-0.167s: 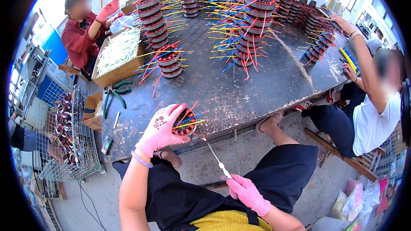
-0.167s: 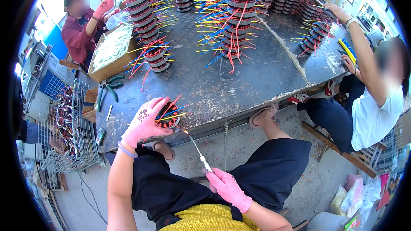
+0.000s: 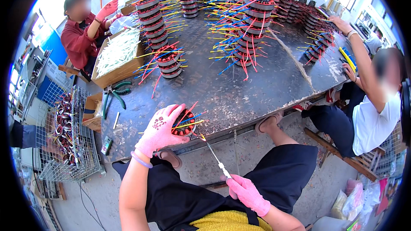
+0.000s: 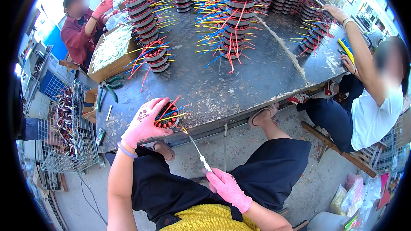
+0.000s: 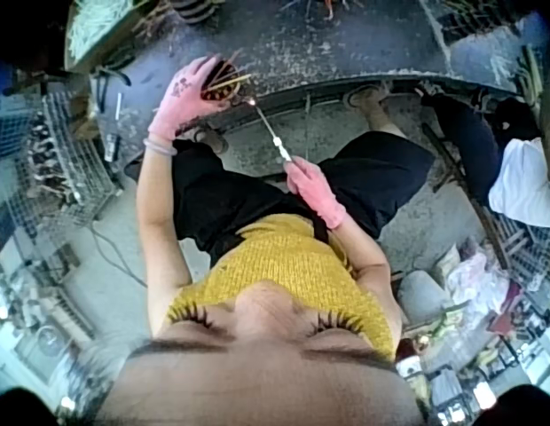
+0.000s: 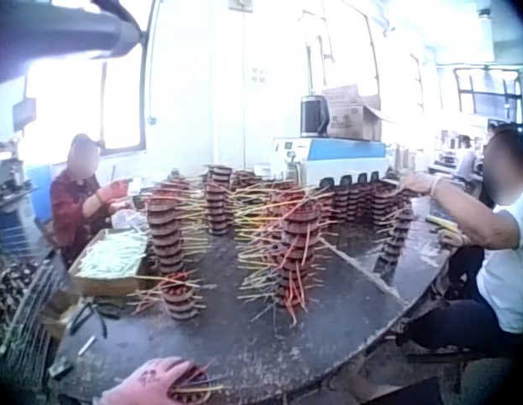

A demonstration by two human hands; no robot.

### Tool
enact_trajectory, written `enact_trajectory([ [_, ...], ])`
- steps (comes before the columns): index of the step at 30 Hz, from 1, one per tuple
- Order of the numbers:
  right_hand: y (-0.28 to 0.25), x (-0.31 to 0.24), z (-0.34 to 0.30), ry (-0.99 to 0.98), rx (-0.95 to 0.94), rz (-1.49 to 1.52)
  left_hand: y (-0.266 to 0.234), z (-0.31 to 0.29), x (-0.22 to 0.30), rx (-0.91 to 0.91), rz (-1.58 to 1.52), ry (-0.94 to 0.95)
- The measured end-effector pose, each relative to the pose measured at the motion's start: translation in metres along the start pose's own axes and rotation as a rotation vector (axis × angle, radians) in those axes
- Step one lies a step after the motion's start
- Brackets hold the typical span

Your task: The person uses a lighter to heat and fuse colored wires attached to circular electronic components, then places the finished parts into a stack.

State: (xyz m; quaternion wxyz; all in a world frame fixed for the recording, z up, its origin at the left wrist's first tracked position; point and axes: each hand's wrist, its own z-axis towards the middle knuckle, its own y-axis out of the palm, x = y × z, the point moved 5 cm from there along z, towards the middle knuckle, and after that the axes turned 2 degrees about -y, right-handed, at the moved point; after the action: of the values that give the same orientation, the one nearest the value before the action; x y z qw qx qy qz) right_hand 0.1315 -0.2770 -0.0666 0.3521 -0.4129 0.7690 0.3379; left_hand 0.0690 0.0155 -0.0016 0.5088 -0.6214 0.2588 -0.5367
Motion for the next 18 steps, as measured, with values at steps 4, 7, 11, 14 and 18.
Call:
enact_trajectory([
  [4,-0.0007,-0.0009,0.0,0.0,0.0,-0.031,0.0003,-0.0004,-0.0004,0.004,0.004,0.0],
  [7,-0.0016,0.0016,0.0005,0.001,-0.006,0.002,-0.0003,-0.0005,0.0006,0.001,0.003,-0.001],
  [11,0.0,-0.0026,-0.0007,0.011,-0.006,0.022,0.001,-0.0003,-0.0006,0.009,0.002,0.009],
  [14,0.0004,-0.0063,-0.0019,0.016,-0.001,-0.016,0.0008,-0.0006,-0.0008,0.013,0.004,0.013],
  [18,-0.0004,-0.0005,-0.0016,0.018,-0.001,0.032,-0.0004,0.0,0.0012,0.02,0.004,0.021],
])
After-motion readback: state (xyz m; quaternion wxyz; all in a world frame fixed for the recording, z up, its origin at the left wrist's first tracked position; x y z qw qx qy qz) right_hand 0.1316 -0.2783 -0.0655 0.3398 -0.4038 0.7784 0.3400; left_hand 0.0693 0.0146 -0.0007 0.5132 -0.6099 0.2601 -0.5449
